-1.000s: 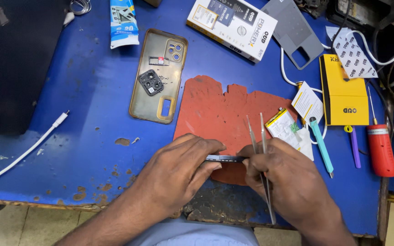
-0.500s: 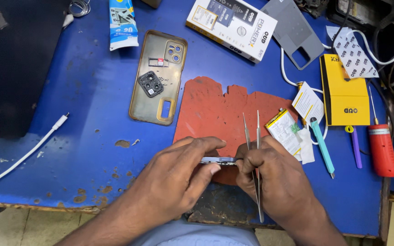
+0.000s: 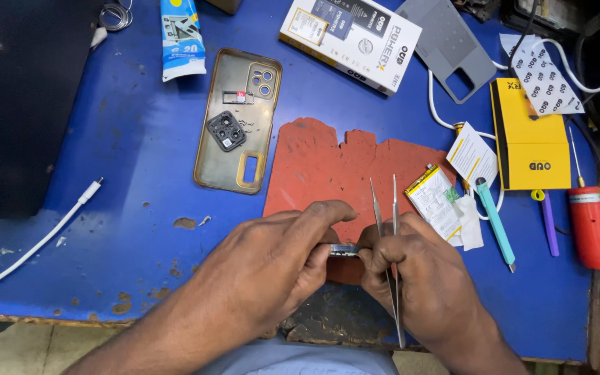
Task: The person cleans the battery area of a disassembled smartphone with a cloth, then places the back cover onto the phone and presses the edges to secure it. They use tweezers to adjust internal components and inspect the device.
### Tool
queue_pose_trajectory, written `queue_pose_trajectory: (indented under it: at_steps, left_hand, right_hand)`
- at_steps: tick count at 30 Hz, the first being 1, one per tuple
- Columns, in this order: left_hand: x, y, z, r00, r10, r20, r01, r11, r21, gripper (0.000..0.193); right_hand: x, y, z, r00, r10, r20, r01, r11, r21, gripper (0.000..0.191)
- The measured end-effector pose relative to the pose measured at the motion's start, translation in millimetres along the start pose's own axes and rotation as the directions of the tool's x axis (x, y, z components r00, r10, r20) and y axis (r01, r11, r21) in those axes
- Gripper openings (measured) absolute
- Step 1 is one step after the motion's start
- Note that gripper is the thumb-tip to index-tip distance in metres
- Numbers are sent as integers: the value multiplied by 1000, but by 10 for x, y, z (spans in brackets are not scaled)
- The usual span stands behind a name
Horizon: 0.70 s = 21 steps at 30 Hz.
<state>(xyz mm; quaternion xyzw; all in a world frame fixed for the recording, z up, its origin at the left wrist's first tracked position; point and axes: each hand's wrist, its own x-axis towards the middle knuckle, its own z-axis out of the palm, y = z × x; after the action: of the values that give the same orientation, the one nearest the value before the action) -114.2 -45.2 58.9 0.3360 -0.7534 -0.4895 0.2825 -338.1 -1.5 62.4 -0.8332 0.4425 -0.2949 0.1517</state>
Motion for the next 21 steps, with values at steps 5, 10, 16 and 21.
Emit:
queue_pose_trajectory:
  at_steps: [5,10,16,21]
  left_hand:
    - [-23,-14,70,998,44,-50,-45,999,-7,35]
    - [-22,-37,120,991,76,-112,-72,997,37,35]
    - [-35,-71,148,978,133,-159,-126,990,58,36]
    - [-42,-68,146,982,123,-141,-118,992,45,36]
  right_hand:
    - [3,-2,13,999,52,-11,-52,999,-7,39]
    - [-197,-60,-61,961,211,-178,-209,977,32,32]
    - [-604,57,-94,805,483,-345,70,499,864,28]
    - [-731,29,-2,779,522,-347,-143,686,713,16]
